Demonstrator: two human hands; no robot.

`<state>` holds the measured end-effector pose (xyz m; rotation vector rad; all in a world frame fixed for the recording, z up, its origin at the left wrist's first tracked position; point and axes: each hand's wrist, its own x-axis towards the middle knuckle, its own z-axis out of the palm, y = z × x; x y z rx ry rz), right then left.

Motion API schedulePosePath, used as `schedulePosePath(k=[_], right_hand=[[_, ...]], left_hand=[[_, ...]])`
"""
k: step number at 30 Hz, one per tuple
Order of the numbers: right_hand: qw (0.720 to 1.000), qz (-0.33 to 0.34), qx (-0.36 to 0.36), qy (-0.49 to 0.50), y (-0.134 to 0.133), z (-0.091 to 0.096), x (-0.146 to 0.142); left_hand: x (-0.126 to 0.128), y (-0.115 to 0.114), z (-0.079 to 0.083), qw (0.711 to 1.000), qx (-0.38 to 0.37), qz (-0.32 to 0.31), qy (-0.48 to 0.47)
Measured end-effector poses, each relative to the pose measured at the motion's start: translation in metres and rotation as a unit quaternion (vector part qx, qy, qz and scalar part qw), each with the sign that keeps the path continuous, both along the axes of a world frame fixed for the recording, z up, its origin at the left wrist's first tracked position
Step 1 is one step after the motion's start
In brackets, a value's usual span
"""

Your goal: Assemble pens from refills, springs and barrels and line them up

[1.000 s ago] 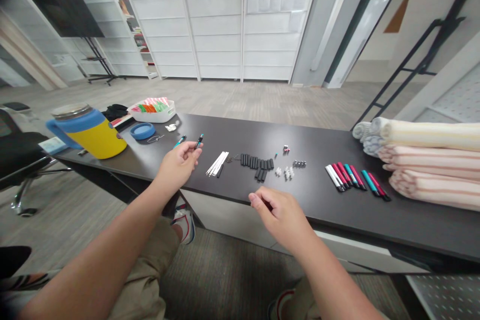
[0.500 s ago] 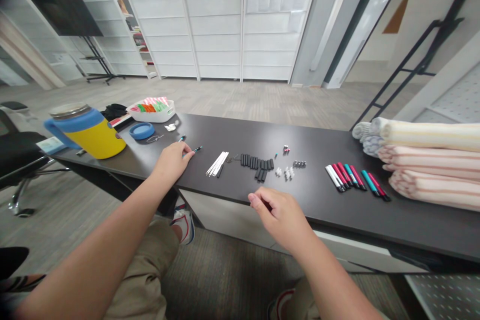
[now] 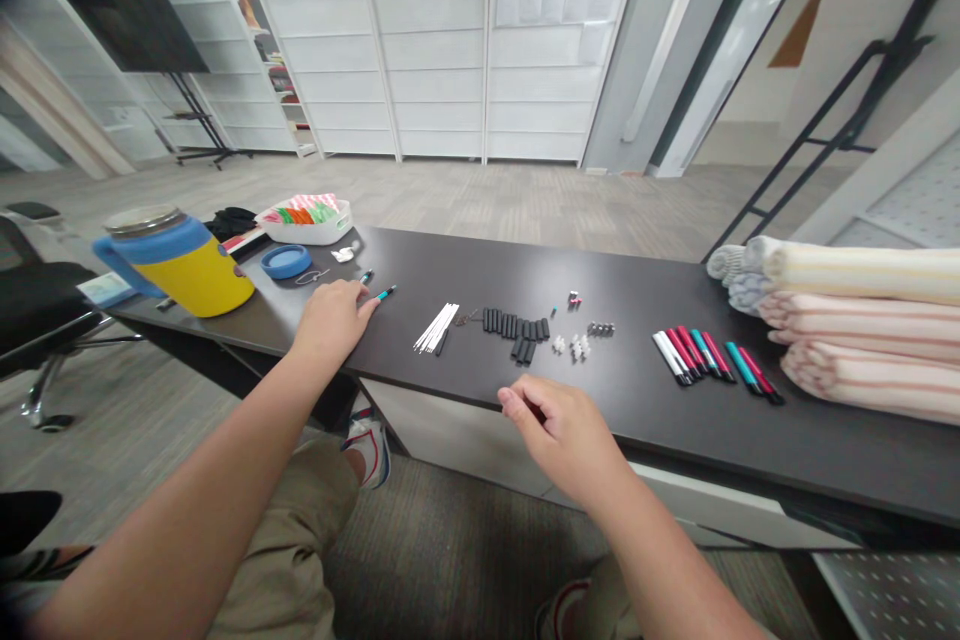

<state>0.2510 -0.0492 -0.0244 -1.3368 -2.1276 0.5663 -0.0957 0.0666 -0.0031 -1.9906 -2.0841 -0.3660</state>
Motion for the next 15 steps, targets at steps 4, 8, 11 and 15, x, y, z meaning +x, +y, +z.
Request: schedulePosePath(k=[4, 8, 11, 15], right_hand=[[1.0, 0.004, -0.006, 0.003, 0.0, 0.0, 0.0], [1.0, 0.006, -0.01, 0.004, 0.001, 0.0, 0.0], [1.0, 0.005, -0.01, 0.005, 0.0, 0.001, 0.0], [1.0, 0.003, -0.006, 0.003, -0.001, 0.001, -0.001]], left_hand=[[-0.011, -0.009, 0.005, 0.999, -0.049, 0.011, 0.011], [-0.017, -0.012, 0.006, 0.997, -0.073, 0.009, 0.0], [-0.018, -0.01, 0.005, 0.998, -0.06, 0.016, -0.01], [-0.02, -0.002, 0.002, 0.999, -0.022, 0.032, -0.022]])
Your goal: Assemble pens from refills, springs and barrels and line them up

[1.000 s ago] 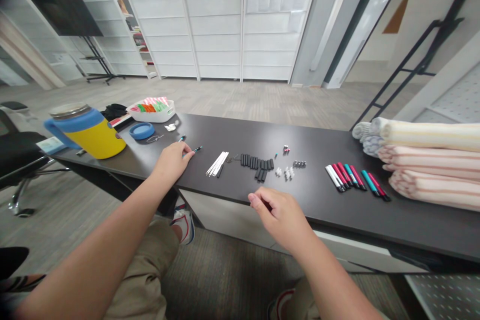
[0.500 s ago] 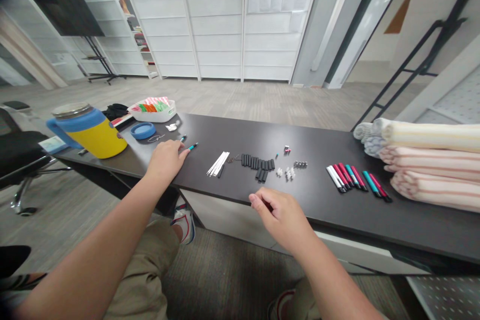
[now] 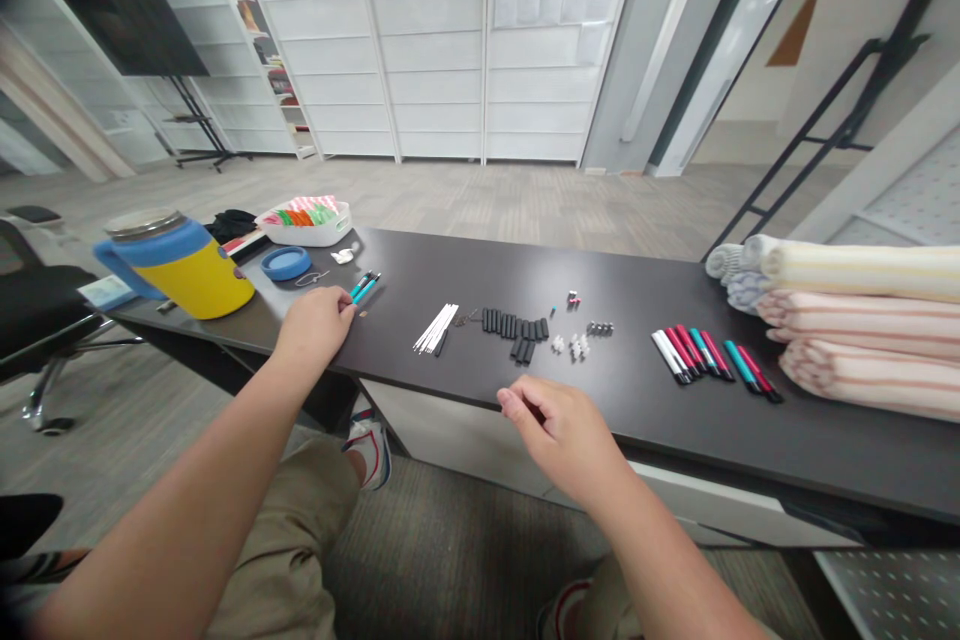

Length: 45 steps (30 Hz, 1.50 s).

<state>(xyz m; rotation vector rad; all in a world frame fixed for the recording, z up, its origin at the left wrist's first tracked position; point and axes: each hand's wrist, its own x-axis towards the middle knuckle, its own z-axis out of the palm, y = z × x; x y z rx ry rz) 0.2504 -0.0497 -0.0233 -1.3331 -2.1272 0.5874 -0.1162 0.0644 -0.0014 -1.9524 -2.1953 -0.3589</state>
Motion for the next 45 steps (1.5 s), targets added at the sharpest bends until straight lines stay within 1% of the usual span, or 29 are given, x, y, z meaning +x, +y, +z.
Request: schedulePosePath(k=[7, 13, 16, 19, 22, 26, 38, 42, 45], right_hand=[[1.0, -0.004, 0.002, -0.001, 0.0, -0.001, 0.0], [1.0, -0.002, 0.002, -0.002, 0.001, -0.002, 0.0], [1.0, -0.001, 0.005, -0.001, 0.0, -0.002, 0.0], [1.0, -0.001, 0.007, 0.002, 0.0, -0.002, 0.0], [1.0, -0.001, 0.008, 0.005, 0.0, -0.003, 0.0], [1.0, -0.001, 0.006, 0.007, 0.001, -0.003, -0.001], [1.0, 0.008, 0.005, 0.023, 0.0, -0.001, -0.002], [1.0, 0.006, 0.004, 0.023, 0.0, -0.001, -0.002], [1.0, 0.007, 0.004, 0.017, 0.0, -0.001, -0.002]], left_hand=[[0.002, 0.011, -0.006, 1.0, 0.019, -0.007, 0.009], [0.003, 0.013, -0.01, 1.0, 0.02, -0.008, 0.019], [0.002, 0.014, -0.012, 1.0, 0.021, -0.001, 0.022], [0.0, 0.015, -0.013, 0.999, 0.031, -0.006, 0.023], [-0.003, 0.014, -0.014, 0.998, 0.047, -0.017, 0.028], [-0.005, 0.013, -0.013, 0.998, 0.057, -0.005, 0.037], [-0.009, 0.016, -0.014, 0.999, 0.047, -0.001, 0.023], [-0.005, 0.009, -0.01, 0.997, 0.068, -0.02, 0.036], [0.007, 0.001, -0.006, 0.993, 0.086, -0.077, 0.012]])
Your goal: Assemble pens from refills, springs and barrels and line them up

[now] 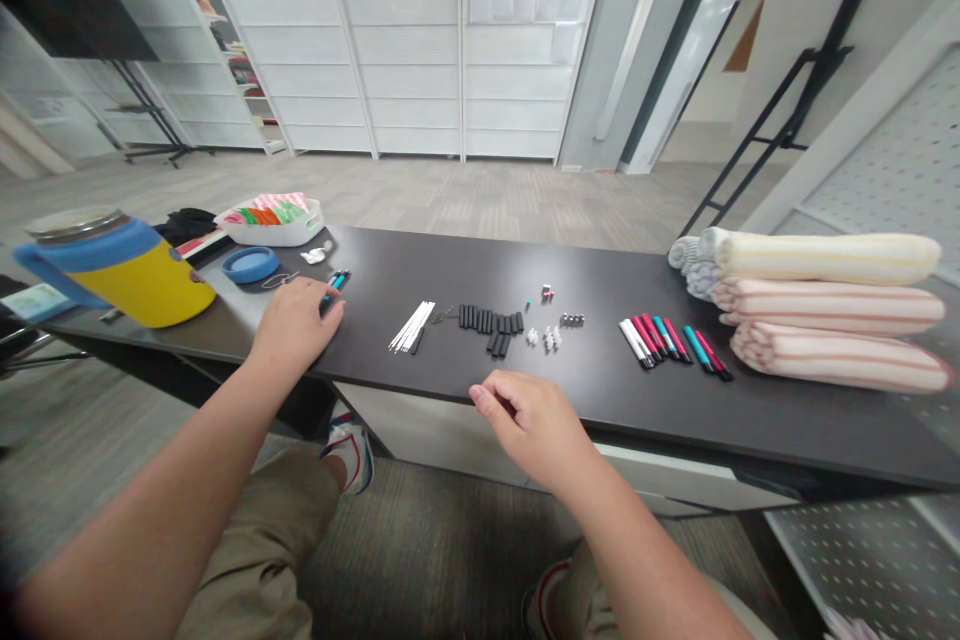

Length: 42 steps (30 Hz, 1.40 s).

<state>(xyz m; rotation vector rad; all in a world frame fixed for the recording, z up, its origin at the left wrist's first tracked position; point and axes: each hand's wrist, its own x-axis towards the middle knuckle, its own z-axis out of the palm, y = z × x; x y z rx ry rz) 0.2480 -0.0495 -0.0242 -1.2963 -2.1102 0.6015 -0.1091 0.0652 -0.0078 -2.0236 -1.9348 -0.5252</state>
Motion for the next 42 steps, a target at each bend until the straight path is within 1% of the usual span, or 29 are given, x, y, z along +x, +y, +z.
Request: schedulePosePath(k=[3, 5, 8, 11, 15, 22, 28, 34, 42], right_hand=[[1.0, 0.001, 0.003, -0.008, 0.0, 0.001, -0.001], [1.0, 0.003, 0.006, -0.015, 0.0, 0.001, -0.001], [1.0, 0.003, 0.01, -0.026, 0.0, 0.002, -0.001], [0.999, 0.004, 0.016, -0.031, 0.0, 0.002, -0.002], [0.999, 0.008, 0.019, -0.028, 0.0, 0.002, -0.002], [0.999, 0.01, 0.018, -0.032, 0.0, 0.003, -0.003], [0.999, 0.01, 0.021, -0.03, -0.001, 0.003, -0.003], [0.999, 0.003, 0.018, -0.029, 0.0, 0.002, -0.005], [0.999, -0.016, 0.022, -0.041, 0.001, 0.001, -0.008]], left_hand=[[0.019, -0.011, 0.004, 0.995, -0.016, -0.093, -0.035], [0.034, -0.019, 0.007, 0.984, -0.041, -0.162, -0.058], [0.056, -0.032, 0.009, 0.971, -0.064, -0.222, -0.064], [0.072, -0.044, 0.008, 0.965, -0.064, -0.252, -0.042], [0.082, -0.05, 0.004, 0.961, -0.066, -0.266, -0.03], [0.085, -0.051, -0.002, 0.956, -0.062, -0.288, -0.014], [0.088, -0.053, -0.004, 0.949, -0.048, -0.312, -0.022], [0.094, -0.055, -0.002, 0.956, -0.055, -0.284, -0.04], [0.13, -0.068, -0.007, 0.973, -0.031, -0.227, -0.017]])
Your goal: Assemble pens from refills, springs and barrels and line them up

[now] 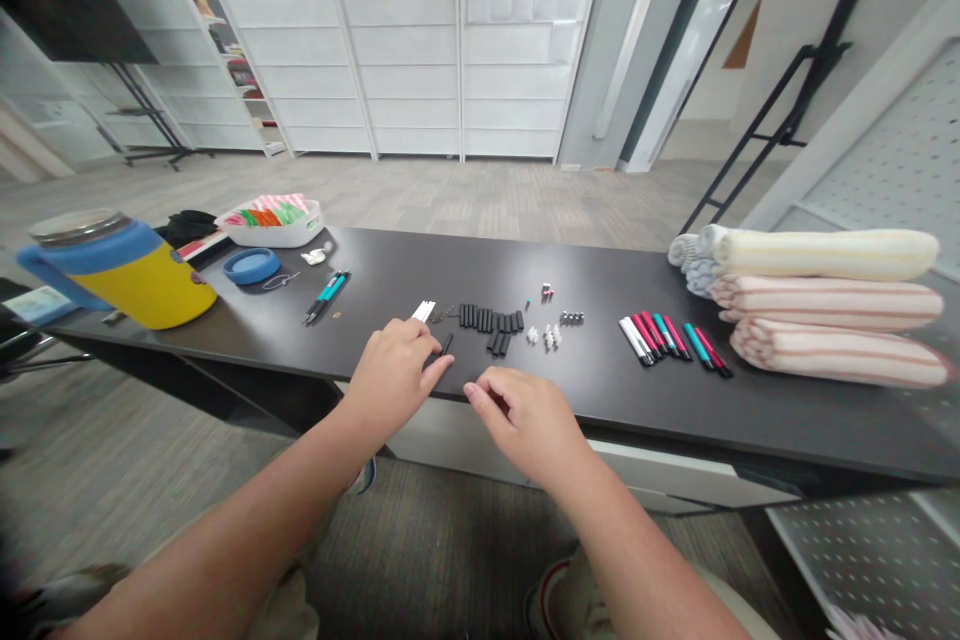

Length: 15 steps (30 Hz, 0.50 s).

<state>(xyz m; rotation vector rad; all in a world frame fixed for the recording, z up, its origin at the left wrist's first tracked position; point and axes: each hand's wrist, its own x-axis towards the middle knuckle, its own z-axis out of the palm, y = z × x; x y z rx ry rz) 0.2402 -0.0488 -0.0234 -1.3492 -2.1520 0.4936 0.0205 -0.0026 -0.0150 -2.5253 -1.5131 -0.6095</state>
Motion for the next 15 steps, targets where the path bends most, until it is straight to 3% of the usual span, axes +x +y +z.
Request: schedulePosePath(k=[5, 10, 15], right_hand=[[1.0, -0.016, -0.009, 0.024, -0.001, -0.001, 0.0], [0.99, -0.061, -0.033, 0.127, 0.0, -0.005, 0.002], [0.993, -0.052, 0.0, 0.11, 0.002, -0.007, 0.005]], left_hand=[[0.005, -0.002, 0.0, 0.999, -0.026, 0.0, -0.02], [0.002, -0.004, 0.002, 0.977, -0.091, -0.128, -0.143], [0.003, -0.011, -0.001, 0.956, -0.123, -0.188, -0.189]])
